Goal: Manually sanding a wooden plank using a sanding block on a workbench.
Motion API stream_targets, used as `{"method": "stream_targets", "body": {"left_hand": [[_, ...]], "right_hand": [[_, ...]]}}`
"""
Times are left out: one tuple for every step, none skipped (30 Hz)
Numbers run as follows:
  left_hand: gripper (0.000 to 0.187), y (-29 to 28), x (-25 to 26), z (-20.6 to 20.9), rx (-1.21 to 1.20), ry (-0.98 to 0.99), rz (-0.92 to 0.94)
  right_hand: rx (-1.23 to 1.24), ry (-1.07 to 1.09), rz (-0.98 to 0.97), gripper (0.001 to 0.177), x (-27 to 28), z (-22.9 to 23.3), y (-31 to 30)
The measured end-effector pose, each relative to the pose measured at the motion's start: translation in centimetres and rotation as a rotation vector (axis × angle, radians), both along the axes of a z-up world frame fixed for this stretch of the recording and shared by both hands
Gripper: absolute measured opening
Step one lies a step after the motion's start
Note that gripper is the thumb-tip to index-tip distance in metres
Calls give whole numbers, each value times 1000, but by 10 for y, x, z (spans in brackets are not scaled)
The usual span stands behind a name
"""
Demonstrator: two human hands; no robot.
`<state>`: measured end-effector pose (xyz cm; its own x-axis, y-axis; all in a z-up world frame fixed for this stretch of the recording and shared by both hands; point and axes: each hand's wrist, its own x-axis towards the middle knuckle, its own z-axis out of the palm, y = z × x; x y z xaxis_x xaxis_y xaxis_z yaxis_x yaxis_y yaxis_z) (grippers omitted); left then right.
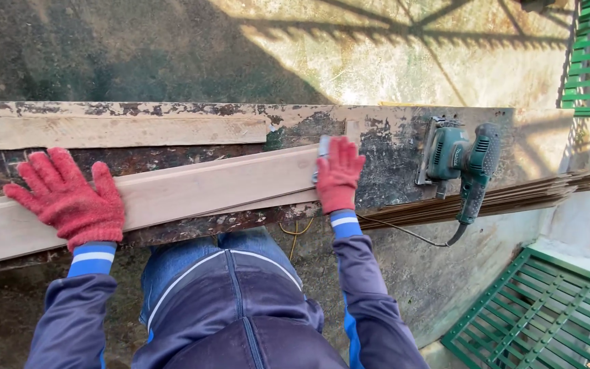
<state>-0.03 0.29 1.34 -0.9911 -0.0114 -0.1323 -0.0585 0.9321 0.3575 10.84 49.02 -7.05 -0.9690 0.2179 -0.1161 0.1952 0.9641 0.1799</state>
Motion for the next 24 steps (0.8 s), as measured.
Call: {"method": "stream_targets", "body": {"left_hand": [[70, -1, 0, -1, -4, 1, 1], [69, -2, -1, -3, -13, 40, -8], [68, 0, 1, -5, -17, 77, -19], [68, -2, 3, -7, -16, 74, -20], [70, -3, 3, -8, -9, 91, -24], [73, -4, 3, -10, -1, 108, -29], [73, -5, 5, -11, -1, 110, -33], [73, -5, 7, -12, -5, 109, -33], [74, -6, 5, -13, -9, 114, -40], [74, -7, 1, -14, -11, 120, -51], [73, -7, 2, -15, -23, 132, -49], [71, -7, 4, -16, -36, 144, -46], [71, -6, 4, -16, -36, 145, -50], [71, -6, 4, -15, -42, 143, -45], [71, -4, 3, -16, -44, 142, -39], [71, -6, 5, -18, -41, 143, -43], [73, -7, 5, -20, -48, 145, -39], [75, -8, 6, -23, -55, 147, -35], [75, -9, 7, -24, -59, 145, -29], [73, -10, 8, -25, -69, 172, -44], [70, -11, 6, -27, -79, 199, -66], [70, -10, 4, -24, -83, 198, -67], [71, -9, 4, -21, -65, 176, -63], [71, -7, 5, -18, -47, 155, -59]], "right_hand": [[-4, 1, 1, 64, -2, -4, -9], [24, 30, -66, 66, -4, -8, -18], [57, 56, -134, 67, -3, -10, -25], [58, 54, -135, 67, 1, 1, -61], [-7, 104, 13, 68, 0, 12, -96], [-70, 154, 161, 69, -1, 23, -131], [-71, 156, 158, 69, 4, 23, -126], [-116, 134, 222, 68, 8, 23, -120], [-161, 117, 279, 67, 11, 21, -116], [-162, 124, 269, 67, 7, 13, -84], [30, 95, 145, 66, 9, 7, -51], [221, 63, 20, 66, 11, 0, -18], [220, 63, 16, 66, 9, -4, -14], [104, -58, -177, 67, 8, -8, -10], [-11, -174, -372, 68, 5, -11, -4], [-8, -172, -376, 68, 16, -2, -40], [-1, -109, -199, 71, 22, 6, -76], [7, -45, -23, 73, 28, 14, -111], [4, -46, -17, 73, 28, 13, -107], [-64, 83, 91, 72, 29, 11, -103], [-134, 213, 192, 71, 30, 8, -100], [-138, 212, 191, 71, 20, 5, -73], [113, 56, 73, 70, 13, 2, -44], [362, -102, -42, 69, 7, 0, -16]]}}
